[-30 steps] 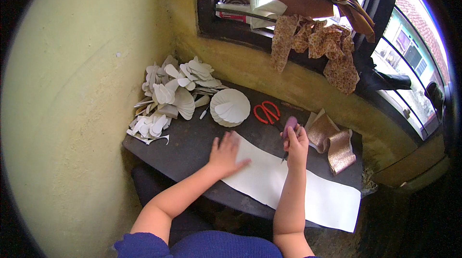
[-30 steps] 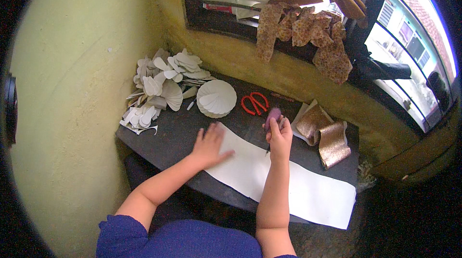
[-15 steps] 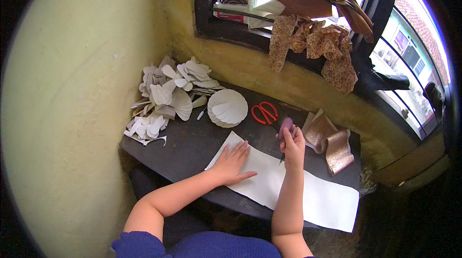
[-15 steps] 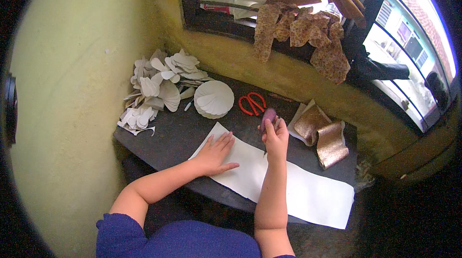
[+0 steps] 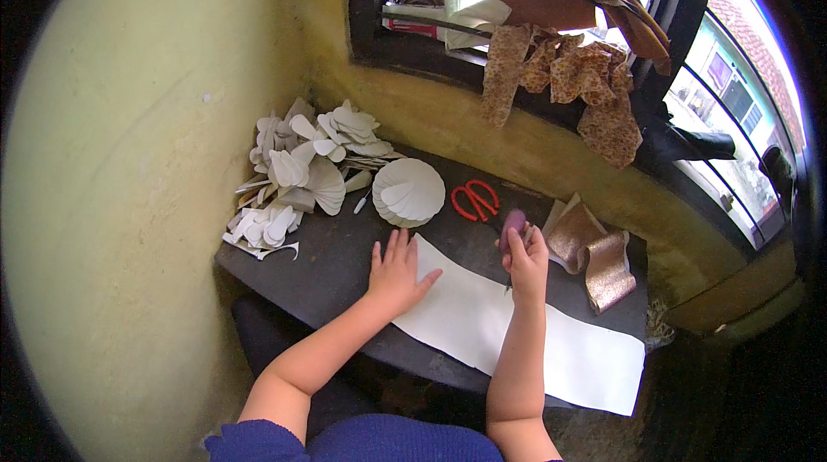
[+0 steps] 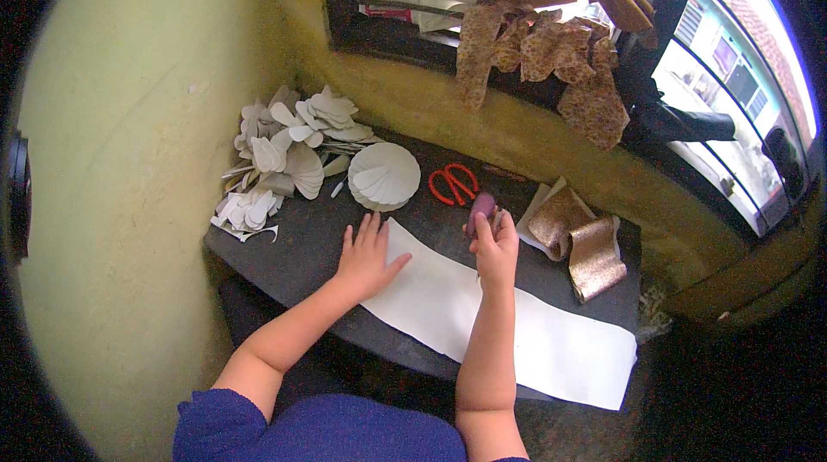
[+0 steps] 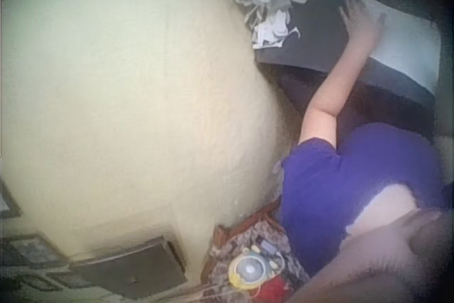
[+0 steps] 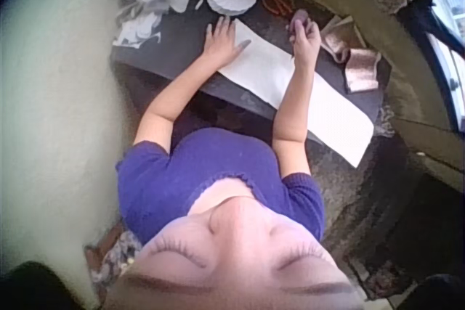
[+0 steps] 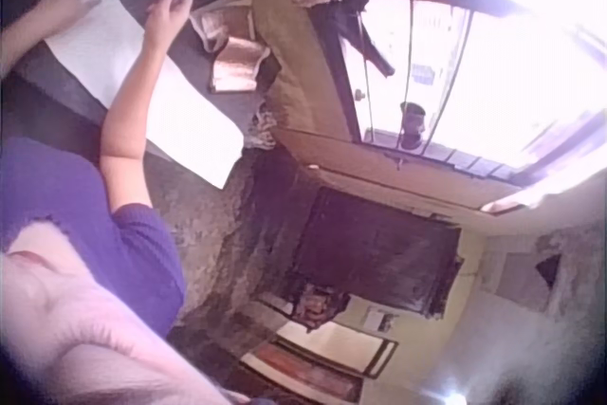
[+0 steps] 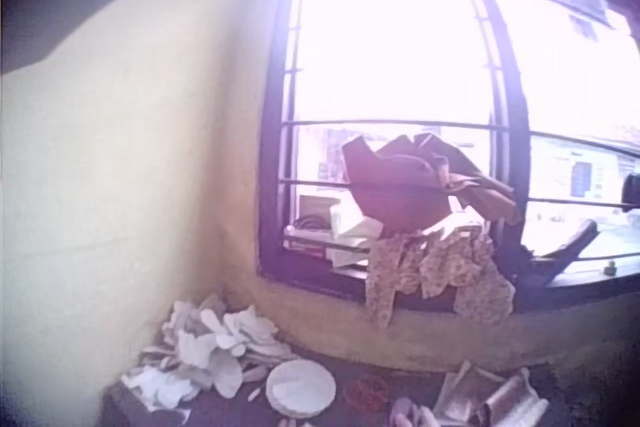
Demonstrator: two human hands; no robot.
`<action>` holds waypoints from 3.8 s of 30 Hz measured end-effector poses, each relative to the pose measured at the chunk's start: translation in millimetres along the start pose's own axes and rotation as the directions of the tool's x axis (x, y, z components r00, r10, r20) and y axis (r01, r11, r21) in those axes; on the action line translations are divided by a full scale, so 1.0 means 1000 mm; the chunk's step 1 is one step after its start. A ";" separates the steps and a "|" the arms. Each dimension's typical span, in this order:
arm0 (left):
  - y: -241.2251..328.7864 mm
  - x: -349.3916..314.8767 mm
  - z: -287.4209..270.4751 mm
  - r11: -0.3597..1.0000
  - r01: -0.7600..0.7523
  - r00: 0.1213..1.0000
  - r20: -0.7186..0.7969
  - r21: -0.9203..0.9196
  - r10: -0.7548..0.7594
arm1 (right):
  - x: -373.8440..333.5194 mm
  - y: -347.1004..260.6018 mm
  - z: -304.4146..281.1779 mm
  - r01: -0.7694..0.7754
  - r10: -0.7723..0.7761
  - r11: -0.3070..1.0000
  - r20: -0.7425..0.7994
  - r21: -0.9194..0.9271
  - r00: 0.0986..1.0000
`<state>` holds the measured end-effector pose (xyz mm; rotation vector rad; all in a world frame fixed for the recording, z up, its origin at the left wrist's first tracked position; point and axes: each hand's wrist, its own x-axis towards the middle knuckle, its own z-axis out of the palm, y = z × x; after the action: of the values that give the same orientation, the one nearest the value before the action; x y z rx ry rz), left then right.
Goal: The person cuts a white paper petal shape using red scissors, then folds a stack of white paper petals into a fan shape. They gather and crumple paper scraps, then use a purple template and a pen to trace petal outlines onto a large sheet of white paper.
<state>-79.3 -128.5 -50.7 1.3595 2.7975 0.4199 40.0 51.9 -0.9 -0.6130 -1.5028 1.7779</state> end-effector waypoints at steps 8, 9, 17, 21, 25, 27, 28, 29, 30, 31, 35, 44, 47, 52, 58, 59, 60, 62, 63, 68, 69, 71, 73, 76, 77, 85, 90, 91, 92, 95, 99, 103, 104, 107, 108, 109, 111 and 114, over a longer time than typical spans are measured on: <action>0.002 0.008 0.005 0.996 0.072 0.997 -0.006 0.048 -0.072 | 0.001 -0.001 0.001 0.007 -0.008 0.998 -0.012 -0.069 1.000; 0.004 0.007 0.005 0.999 -0.035 0.999 0.005 0.023 0.035 | 0.002 -0.001 0.000 0.013 -0.015 0.998 -0.019 -0.069 1.000; -0.006 0.006 0.002 0.996 -0.065 0.997 -0.054 -0.053 0.062 | 0.001 -0.001 0.001 0.002 -0.003 0.996 -0.017 -0.087 1.000; -0.003 -0.026 0.009 0.954 -0.277 0.954 0.088 -0.119 0.288 | 0.002 0.004 0.001 0.013 -0.012 0.997 0.010 -0.074 1.000; -0.031 -0.017 -0.012 0.982 0.108 0.991 0.062 0.155 -0.119 | 0.001 0.003 0.001 0.003 -0.003 0.993 0.000 -0.121 1.000; -0.039 -0.024 -0.018 0.988 0.135 0.989 -0.077 0.069 -0.129 | 0.002 0.001 0.002 0.014 -0.015 0.993 -0.009 -0.120 1.000; -0.036 -0.032 -0.021 0.997 0.004 0.999 -0.032 0.072 -0.002 | 0.001 0.002 0.003 0.011 -0.011 0.993 -0.003 -0.118 1.000; -0.029 -0.043 -0.021 0.990 -0.120 0.993 0.013 0.067 0.120 | 0.001 0.003 0.004 0.006 -0.005 0.993 0.008 -0.116 1.000; -0.026 -0.051 -0.021 0.969 -0.242 0.969 0.057 0.056 0.239 | 0.001 0.005 0.005 0.000 0.002 0.993 0.020 -0.115 1.000; -0.032 -0.051 -0.020 0.990 -0.108 0.993 0.055 0.091 0.103 | 0.001 0.007 0.006 0.003 0.001 0.991 0.030 -0.136 1.000; -0.063 -0.043 -0.018 0.979 0.180 0.971 -0.178 0.091 -0.162 | 0.002 0.009 0.005 0.020 -0.016 0.983 0.026 -0.182 1.000; -0.078 -0.055 -0.024 0.891 0.453 0.866 -0.226 -0.024 -0.446 | 0.003 0.013 0.004 0.039 -0.031 0.972 0.041 -0.233 0.999; -0.053 -0.065 -0.030 0.969 0.241 0.951 -0.187 -0.044 -0.245 | 0.003 0.015 0.004 0.030 -0.017 0.968 0.053 -0.248 0.998; -0.053 -0.073 -0.017 0.940 0.336 0.928 -0.153 -0.053 -0.340 | -0.001 0.008 0.015 0.037 -0.026 0.971 0.049 -0.236 0.998; -0.035 -0.081 -0.020 0.986 0.139 0.977 -0.150 -0.090 -0.152 | 0.001 0.018 0.006 0.076 -0.057 0.963 0.081 -0.260 0.995; -0.029 -0.084 -0.019 0.989 0.124 0.986 -0.102 -0.077 -0.132 | -0.001 0.015 0.011 0.074 -0.054 0.961 0.081 -0.265 0.995; -0.032 -0.083 -0.015 0.977 0.194 0.968 -0.143 -0.089 -0.206 | -0.002 0.014 0.013 0.072 -0.051 0.960 0.082 -0.270 0.995; -0.038 -0.080 -0.007 0.952 0.263 0.936 -0.200 -0.157 -0.291 | -0.004 0.013 0.013 0.082 -0.060 0.956 0.088 -0.281 0.994; -0.042 -0.080 -0.004 0.942 0.265 0.927 -0.216 -0.206 -0.308 | -0.004 0.013 0.014 0.087 -0.063 0.954 0.092 -0.286 0.994; -0.045 -0.086 -0.005 0.904 0.167 0.904 -0.304 -0.394 -0.300 | -0.004 0.013 0.012 0.053 -0.025 0.931 0.082 -0.361 0.996; -0.044 -0.088 -0.006 0.908 0.159 0.906 -0.309 -0.387 -0.290 | -0.005 0.013 0.014 0.048 -0.022 0.926 0.074 -0.376 0.997; -0.041 -0.089 -0.011 0.928 0.147 0.912 -0.315 -0.341 -0.261 | -0.003 0.021 0.014 0.136 -0.107 0.875 0.088 -0.464 0.990; -0.036 -0.088 -0.015 0.955 0.141 0.921 -0.318 -0.263 -0.224 | -0.005 0.024 0.016 0.213 -0.155 0.814 0.152 -0.541 0.976; -0.039 -0.089 -0.013 0.963 0.118 0.936 -0.296 -0.241 -0.189 | -0.012 0.017 0.026 0.191 -0.021 0.759 0.269 -0.622 0.963; -0.040 -0.087 -0.012 0.965 0.110 0.945 -0.276 -0.240 -0.176 | -0.017 0.011 0.034 0.155 0.025 0.799 0.288 -0.582 0.957; -0.044 -0.085 -0.008 0.938 0.090 0.952 -0.249 -0.334 -0.179 | -0.040 -0.003 0.055 0.288 0.266 0.554 0.494 -0.781 0.828; -0.048 -0.084 -0.007 0.934 0.096 0.948 -0.256 -0.345 -0.192 | -0.055 0.002 0.068 0.406 0.323 0.478 0.586 -0.779 0.743; -0.050 -0.082 -0.006 0.936 0.090 0.948 -0.259 -0.340 -0.185 | -0.057 0.003 0.070 0.413 0.323 0.468 0.587 -0.781 0.743; -0.051 -0.081 -0.005 0.939 0.084 0.949 -0.262 -0.334 -0.178 | -0.056 0.006 0.072 0.429 0.340 0.423 0.578 -0.798 0.742; -0.056 -0.077 -0.012 0.916 0.080 0.959 -0.219 -0.394 -0.178 | -0.058 0.002 0.077 0.393 0.380 0.397 0.538 -0.829 0.753; -0.067 -0.076 -0.017 0.860 0.130 0.963 -0.144 -0.493 -0.228 | -0.060 0.000 0.084 0.389 0.359 0.483 0.583 -0.784 0.729; -0.072 -0.082 -0.011 0.865 0.073 0.933 -0.272 -0.496 -0.235 | -0.059 0.001 0.105 0.390 0.350 0.544 0.624 -0.743 0.699; -0.072 -0.085 -0.010 0.871 0.052 0.913 -0.329 -0.489 -0.239 | -0.058 0.004 0.110 0.386 0.347 0.572 0.640 -0.724 0.686; -0.068 -0.096 -0.014 0.945 0.041 0.908 -0.383 -0.324 -0.171 | -0.053 0.016 0.116 0.364 0.357 0.622 0.665 -0.693 0.656; -0.070 -0.098 -0.009 0.946 0.011 0.905 -0.399 -0.323 -0.147 | -0.053 0.018 0.117 0.336 0.375 0.626 0.649 -0.704 0.661; -0.070 -0.099 -0.008 0.945 0.010 0.900 -0.409 -0.328 -0.151 | -0.054 0.019 0.120 0.304 0.397 0.633 0.636 -0.712 0.662; -0.069 -0.100 -0.010 0.941 0.003 0.890 -0.428 -0.340 -0.157 | -0.053 0.028 0.115 0.216 0.425 0.682 0.619 -0.698 0.661; -0.068 -0.101 -0.010 0.940 0.042 0.883 -0.427 -0.338 -0.193 | -0.056 0.025 0.118 0.146 0.456 0.702 0.597 -0.697 0.659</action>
<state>-70.4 -248.9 -68.7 1.1245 2.9417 1.2796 -18.0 -67.3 -6.0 -0.3641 -2.8812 1.6114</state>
